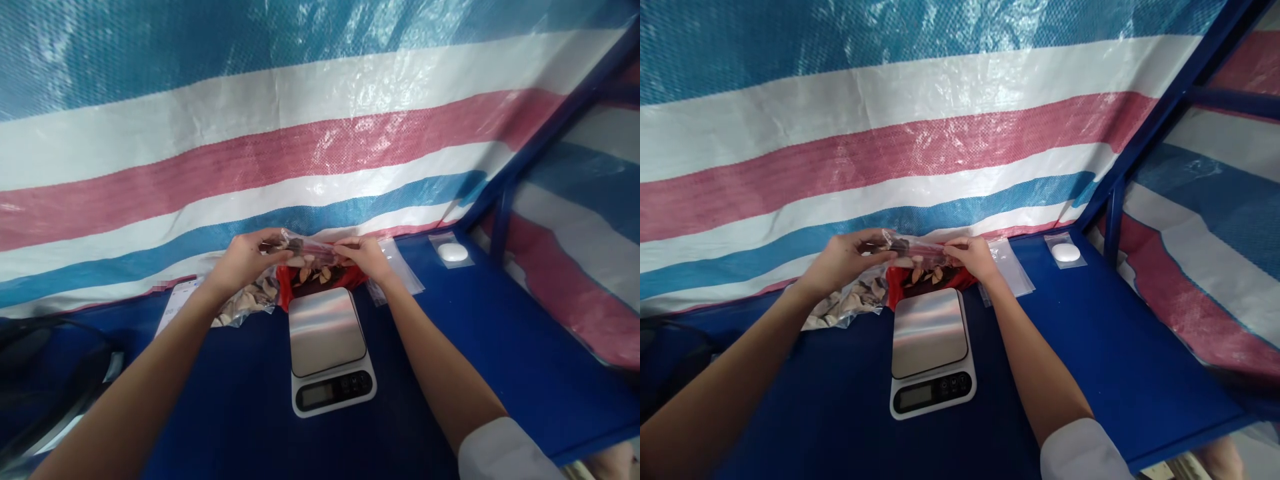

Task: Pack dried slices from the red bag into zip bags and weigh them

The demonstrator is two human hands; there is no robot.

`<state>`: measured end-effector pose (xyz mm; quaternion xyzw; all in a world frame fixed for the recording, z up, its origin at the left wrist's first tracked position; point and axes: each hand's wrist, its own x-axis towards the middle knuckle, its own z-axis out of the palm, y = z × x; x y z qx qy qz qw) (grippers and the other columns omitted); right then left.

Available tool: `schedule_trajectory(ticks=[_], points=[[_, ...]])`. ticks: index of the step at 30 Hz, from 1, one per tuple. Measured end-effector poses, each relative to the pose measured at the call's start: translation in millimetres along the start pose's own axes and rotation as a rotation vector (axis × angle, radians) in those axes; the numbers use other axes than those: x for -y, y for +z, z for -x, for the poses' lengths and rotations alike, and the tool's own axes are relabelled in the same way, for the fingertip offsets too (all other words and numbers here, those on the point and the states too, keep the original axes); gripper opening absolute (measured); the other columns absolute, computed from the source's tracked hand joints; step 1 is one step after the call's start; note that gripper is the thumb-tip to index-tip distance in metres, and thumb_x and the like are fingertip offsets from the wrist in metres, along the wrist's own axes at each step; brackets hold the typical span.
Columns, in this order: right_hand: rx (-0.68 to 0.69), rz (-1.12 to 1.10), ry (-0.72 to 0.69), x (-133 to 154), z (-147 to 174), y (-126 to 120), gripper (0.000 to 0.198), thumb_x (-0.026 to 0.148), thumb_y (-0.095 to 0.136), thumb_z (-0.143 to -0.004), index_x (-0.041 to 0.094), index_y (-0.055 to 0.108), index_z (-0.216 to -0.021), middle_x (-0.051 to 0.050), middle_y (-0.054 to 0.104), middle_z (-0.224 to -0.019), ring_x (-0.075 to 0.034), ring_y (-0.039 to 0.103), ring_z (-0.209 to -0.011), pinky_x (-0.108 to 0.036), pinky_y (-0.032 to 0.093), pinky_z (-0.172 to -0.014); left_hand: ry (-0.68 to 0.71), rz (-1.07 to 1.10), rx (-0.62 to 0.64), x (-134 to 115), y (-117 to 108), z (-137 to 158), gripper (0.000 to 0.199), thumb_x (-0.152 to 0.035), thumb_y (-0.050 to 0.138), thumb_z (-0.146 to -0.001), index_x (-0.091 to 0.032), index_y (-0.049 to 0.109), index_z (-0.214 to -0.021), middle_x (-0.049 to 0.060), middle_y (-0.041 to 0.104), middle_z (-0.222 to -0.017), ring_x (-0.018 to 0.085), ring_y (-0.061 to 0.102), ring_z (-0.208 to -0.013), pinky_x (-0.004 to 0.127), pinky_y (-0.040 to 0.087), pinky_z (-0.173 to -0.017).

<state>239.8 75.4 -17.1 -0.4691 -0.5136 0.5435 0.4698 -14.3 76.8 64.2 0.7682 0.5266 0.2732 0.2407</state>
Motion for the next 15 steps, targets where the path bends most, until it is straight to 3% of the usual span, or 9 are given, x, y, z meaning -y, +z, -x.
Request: schedule_trajectory(ticks=[4, 10, 15], points=[[-0.016, 0.097, 0.001, -2, -1, 0, 0.016, 0.029, 0.072, -0.08, 0.017, 0.079, -0.086, -0.004, 0.076, -0.077, -0.017, 0.072, -0.071, -0.028, 0.061, -0.068, 0.013, -0.021, -0.018, 4, 3, 0, 0.048, -0.059, 0.067, -0.079, -0.022, 0.077, -0.107, 0.007, 0.077, -0.111, 0.025, 0.071, -0.094, 0.034, 0.055, -0.087], [-0.001, 0.136, 0.024, -6, -2, 1, 0.014, 0.025, 0.067, -0.084, 0.018, 0.079, -0.083, -0.003, 0.077, -0.08, -0.018, 0.073, -0.076, -0.026, 0.062, -0.066, 0.109, -0.105, 0.002, -10, 1, -2, 0.042, -0.056, 0.056, -0.087, -0.021, 0.079, -0.092, 0.006, 0.079, -0.097, 0.024, 0.071, -0.086, 0.031, 0.053, -0.083], [0.019, 0.155, 0.031, -5, -1, 0, 0.015, 0.021, 0.065, -0.085, 0.018, 0.078, -0.08, -0.004, 0.077, -0.079, -0.017, 0.073, -0.073, -0.026, 0.062, -0.065, 0.086, -0.065, -0.052, -11, 2, -2, 0.04, -0.056, 0.062, -0.082, -0.022, 0.079, -0.096, 0.006, 0.079, -0.104, 0.026, 0.072, -0.095, 0.031, 0.055, -0.085]])
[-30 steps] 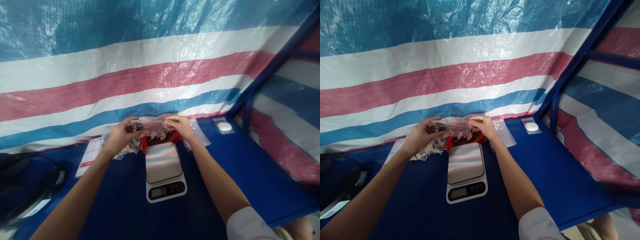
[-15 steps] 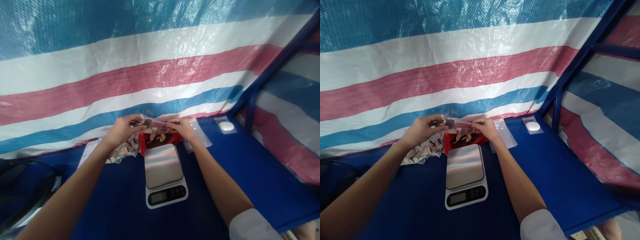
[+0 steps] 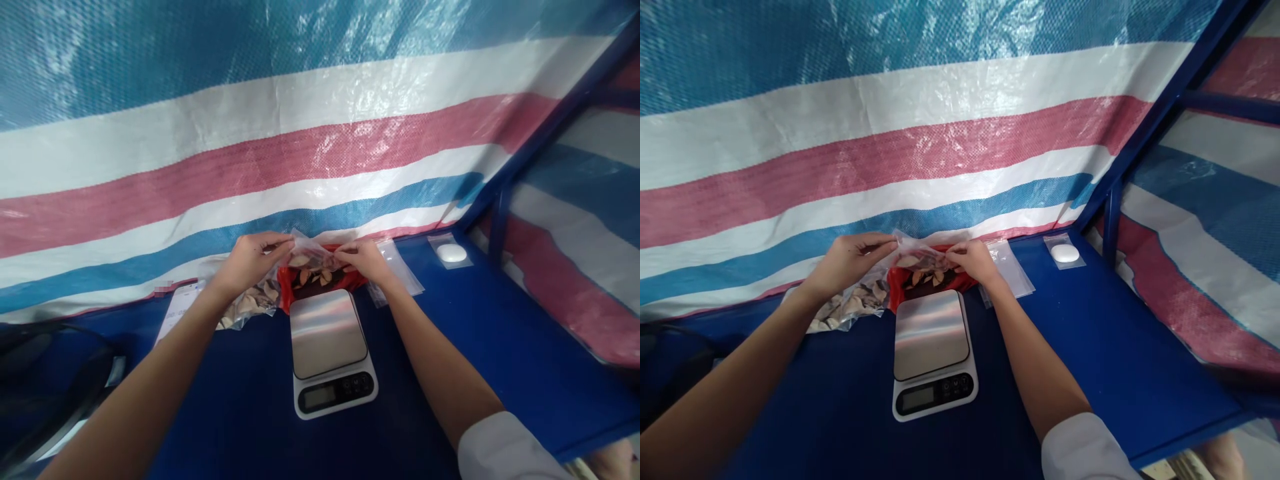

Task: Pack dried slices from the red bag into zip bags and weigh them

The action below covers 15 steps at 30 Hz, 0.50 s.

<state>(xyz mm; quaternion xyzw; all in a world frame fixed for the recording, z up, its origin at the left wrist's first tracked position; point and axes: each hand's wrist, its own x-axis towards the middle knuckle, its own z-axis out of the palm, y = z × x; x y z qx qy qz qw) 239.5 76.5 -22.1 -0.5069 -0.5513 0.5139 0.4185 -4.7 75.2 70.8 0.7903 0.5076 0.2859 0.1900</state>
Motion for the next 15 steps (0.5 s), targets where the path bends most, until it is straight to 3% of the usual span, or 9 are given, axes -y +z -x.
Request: schedule_trajectory(ticks=[7, 11, 15], points=[[-0.018, 0.003, 0.048, 4, 1, -1, 0.018, 0.015, 0.064, -0.085, 0.018, 0.077, -0.072, -0.005, 0.077, -0.076, -0.016, 0.072, -0.07, -0.026, 0.063, -0.065, -0.121, 0.009, -0.043, 16, 6, 13, 0.041, -0.058, 0.066, -0.077, -0.022, 0.079, -0.094, 0.005, 0.08, -0.096, 0.026, 0.073, -0.087, 0.032, 0.055, -0.079], [-0.015, 0.005, 0.04, 3, 0, 1, 0.018, 0.016, 0.065, -0.085, 0.018, 0.076, -0.072, -0.005, 0.076, -0.076, -0.015, 0.071, -0.068, -0.025, 0.062, -0.062, -0.16, -0.011, -0.113, 12, 3, 16, 0.034, -0.054, 0.063, -0.079, -0.023, 0.078, -0.081, 0.003, 0.078, -0.08, 0.024, 0.071, -0.078, 0.03, 0.053, -0.072], [-0.009, -0.028, 0.042, 4, 0, 8, 0.013, 0.021, 0.067, -0.086, 0.018, 0.077, -0.077, -0.004, 0.076, -0.073, -0.015, 0.072, -0.067, -0.023, 0.061, -0.06, -0.157, 0.008, -0.179, 4, -4, 13, 0.032, -0.052, 0.062, -0.078, -0.023, 0.077, -0.081, 0.003, 0.077, -0.078, 0.023, 0.071, -0.078, 0.03, 0.052, -0.074]])
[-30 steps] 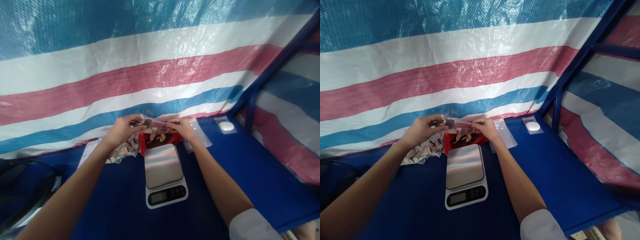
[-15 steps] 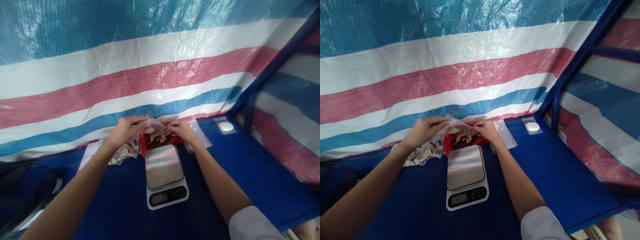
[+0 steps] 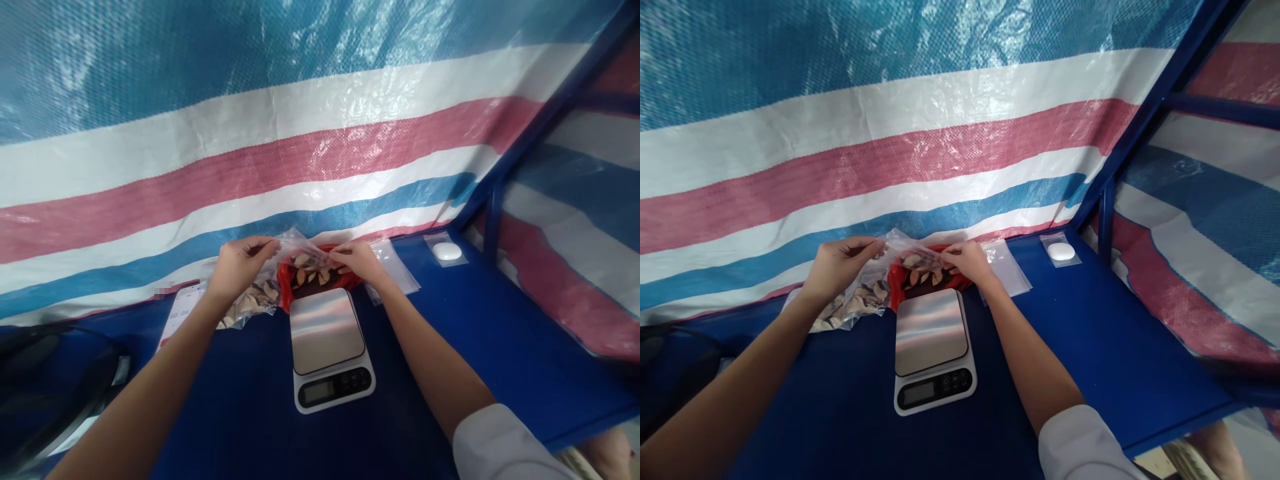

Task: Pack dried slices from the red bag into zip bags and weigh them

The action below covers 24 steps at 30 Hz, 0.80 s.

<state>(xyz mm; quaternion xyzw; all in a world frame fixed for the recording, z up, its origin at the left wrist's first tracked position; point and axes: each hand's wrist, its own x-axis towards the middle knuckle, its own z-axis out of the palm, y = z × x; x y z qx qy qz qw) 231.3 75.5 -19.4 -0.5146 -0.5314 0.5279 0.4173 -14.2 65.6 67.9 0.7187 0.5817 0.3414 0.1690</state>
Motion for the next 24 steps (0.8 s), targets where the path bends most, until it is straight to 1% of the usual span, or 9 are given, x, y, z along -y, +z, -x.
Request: schedule_trajectory(ticks=[5, 9, 12, 16, 21, 24], points=[[0.027, -0.02, 0.007, 3, 4, 12, 0.011, 0.022, 0.068, -0.085, 0.017, 0.077, -0.079, -0.003, 0.075, -0.072, -0.016, 0.072, -0.067, -0.023, 0.061, -0.057, 0.012, 0.019, -0.014, -4, -5, -2, 0.031, -0.051, 0.063, -0.078, -0.023, 0.075, -0.079, 0.002, 0.076, -0.078, 0.023, 0.07, -0.078, 0.03, 0.052, -0.073], [0.04, 0.027, -0.001, -1, 4, 16, 0.011, 0.023, 0.069, -0.084, 0.017, 0.077, -0.079, -0.004, 0.074, -0.07, -0.016, 0.071, -0.064, -0.024, 0.061, -0.056, 0.023, 0.038, 0.009, -5, -3, -2, 0.033, -0.053, 0.062, -0.079, -0.023, 0.075, -0.08, 0.003, 0.075, -0.076, 0.022, 0.069, -0.075, 0.03, 0.051, -0.07], [0.001, 0.052, -0.014, -5, 1, 14, 0.011, 0.025, 0.069, -0.083, 0.018, 0.077, -0.079, -0.003, 0.075, -0.073, -0.017, 0.072, -0.066, -0.024, 0.061, -0.056, 0.043, 0.059, 0.0, -9, 1, -3, 0.033, -0.052, 0.061, -0.08, -0.022, 0.074, -0.081, 0.003, 0.075, -0.077, 0.021, 0.069, -0.076, 0.03, 0.05, -0.071], [-0.028, 0.005, 0.009, -2, -1, 8, 0.012, 0.023, 0.067, -0.083, 0.019, 0.077, -0.081, -0.003, 0.075, -0.073, -0.017, 0.073, -0.072, -0.022, 0.06, -0.058, 0.055, 0.097, -0.036, -14, 5, -6, 0.032, -0.051, 0.061, -0.082, -0.021, 0.074, -0.08, 0.002, 0.074, -0.075, 0.02, 0.067, -0.075, 0.028, 0.051, -0.071], [-0.05, -0.085, 0.047, 9, 3, 1, 0.012, 0.021, 0.067, -0.083, 0.017, 0.076, -0.078, -0.003, 0.075, -0.072, -0.015, 0.072, -0.068, -0.022, 0.06, -0.061, 0.026, 0.166, -0.036, -18, 6, -7, 0.03, -0.05, 0.062, -0.082, -0.023, 0.074, -0.079, 0.002, 0.075, -0.076, 0.022, 0.069, -0.076, 0.03, 0.054, -0.073], [-0.052, -0.1, 0.06, 9, 4, 0, 0.011, 0.02, 0.068, -0.082, 0.017, 0.076, -0.076, -0.003, 0.074, -0.07, -0.015, 0.071, -0.065, -0.021, 0.06, -0.058, 0.005, 0.17, -0.036, -19, 5, -4, 0.029, -0.05, 0.064, -0.081, -0.023, 0.074, -0.077, 0.003, 0.075, -0.075, 0.023, 0.07, -0.075, 0.031, 0.055, -0.072]])
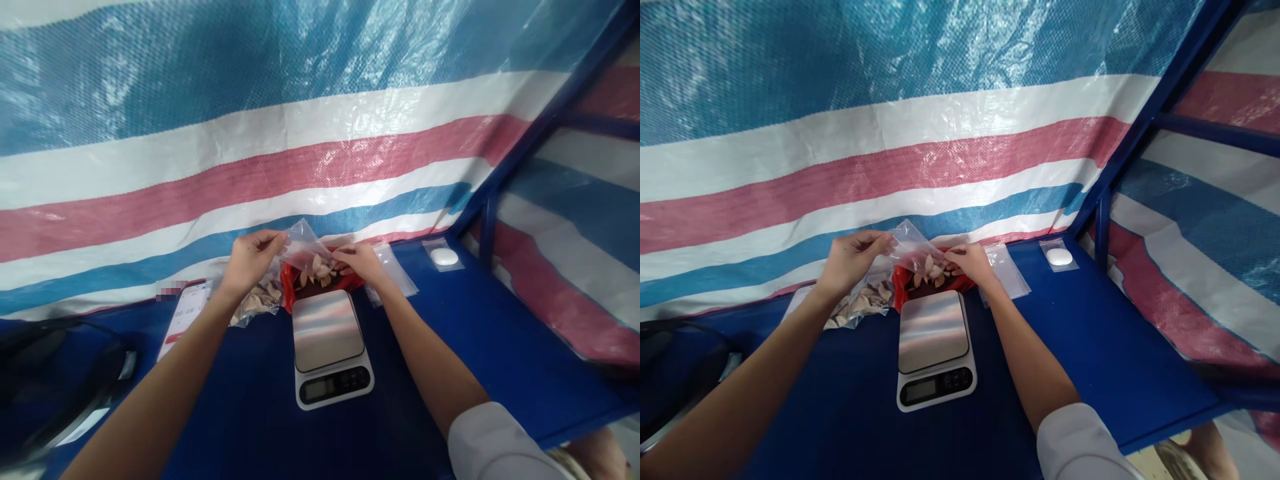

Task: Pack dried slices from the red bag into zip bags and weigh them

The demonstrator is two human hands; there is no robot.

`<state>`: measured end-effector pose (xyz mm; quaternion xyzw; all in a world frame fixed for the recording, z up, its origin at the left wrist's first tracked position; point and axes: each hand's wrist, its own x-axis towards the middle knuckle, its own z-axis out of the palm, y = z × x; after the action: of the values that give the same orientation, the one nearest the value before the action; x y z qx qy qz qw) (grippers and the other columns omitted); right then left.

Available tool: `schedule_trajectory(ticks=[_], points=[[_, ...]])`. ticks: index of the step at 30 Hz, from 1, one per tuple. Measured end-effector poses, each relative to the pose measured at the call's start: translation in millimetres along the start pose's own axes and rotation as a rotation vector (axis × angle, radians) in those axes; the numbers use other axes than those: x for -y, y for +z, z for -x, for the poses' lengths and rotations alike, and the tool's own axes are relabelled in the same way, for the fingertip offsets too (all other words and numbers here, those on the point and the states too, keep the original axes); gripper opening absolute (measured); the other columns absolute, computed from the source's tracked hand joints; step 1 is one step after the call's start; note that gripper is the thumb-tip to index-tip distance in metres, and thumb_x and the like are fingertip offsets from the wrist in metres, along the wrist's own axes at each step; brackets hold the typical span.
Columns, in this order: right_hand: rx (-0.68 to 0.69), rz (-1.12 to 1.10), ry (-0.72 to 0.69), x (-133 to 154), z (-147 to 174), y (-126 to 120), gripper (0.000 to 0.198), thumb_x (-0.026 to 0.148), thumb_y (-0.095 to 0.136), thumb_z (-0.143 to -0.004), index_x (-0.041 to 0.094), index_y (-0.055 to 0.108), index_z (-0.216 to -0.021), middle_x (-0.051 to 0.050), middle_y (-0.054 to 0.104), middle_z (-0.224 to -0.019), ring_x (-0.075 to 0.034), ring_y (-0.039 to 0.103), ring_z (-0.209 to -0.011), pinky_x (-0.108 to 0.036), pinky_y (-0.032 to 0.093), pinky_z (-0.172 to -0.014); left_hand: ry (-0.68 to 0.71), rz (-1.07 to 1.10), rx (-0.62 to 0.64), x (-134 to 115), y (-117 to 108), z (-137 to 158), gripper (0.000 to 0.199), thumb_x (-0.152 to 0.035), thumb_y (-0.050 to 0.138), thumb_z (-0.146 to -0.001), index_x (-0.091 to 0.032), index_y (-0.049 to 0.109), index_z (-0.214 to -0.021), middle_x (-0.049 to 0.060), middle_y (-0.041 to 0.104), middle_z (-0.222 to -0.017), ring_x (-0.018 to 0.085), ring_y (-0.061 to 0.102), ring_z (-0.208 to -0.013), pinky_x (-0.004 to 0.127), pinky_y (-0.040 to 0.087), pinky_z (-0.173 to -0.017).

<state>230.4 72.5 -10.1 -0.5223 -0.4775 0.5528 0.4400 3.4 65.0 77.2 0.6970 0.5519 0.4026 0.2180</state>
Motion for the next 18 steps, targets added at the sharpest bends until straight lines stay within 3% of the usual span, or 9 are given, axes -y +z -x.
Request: schedule_trajectory(ticks=[11, 18], points=[[0.072, 0.043, -0.066, -11, 2, 21, 0.007, 0.025, 0.075, -0.08, 0.018, 0.077, -0.077, -0.002, 0.073, -0.068, -0.014, 0.071, -0.064, -0.024, 0.062, -0.061, -0.018, -0.064, -0.038, 18, -10, 3, 0.029, -0.05, 0.065, -0.079, -0.022, 0.075, -0.08, 0.003, 0.076, -0.076, 0.022, 0.07, -0.076, 0.029, 0.054, -0.073], [0.105, -0.041, -0.026, -12, 2, 22, 0.004, 0.022, 0.078, -0.078, 0.019, 0.077, -0.081, -0.003, 0.075, -0.075, -0.014, 0.072, -0.068, -0.028, 0.064, -0.066, -0.014, -0.084, 0.025, 22, -11, 6, 0.031, -0.052, 0.064, -0.078, -0.023, 0.075, -0.078, 0.003, 0.076, -0.077, 0.024, 0.071, -0.077, 0.031, 0.054, -0.075]])
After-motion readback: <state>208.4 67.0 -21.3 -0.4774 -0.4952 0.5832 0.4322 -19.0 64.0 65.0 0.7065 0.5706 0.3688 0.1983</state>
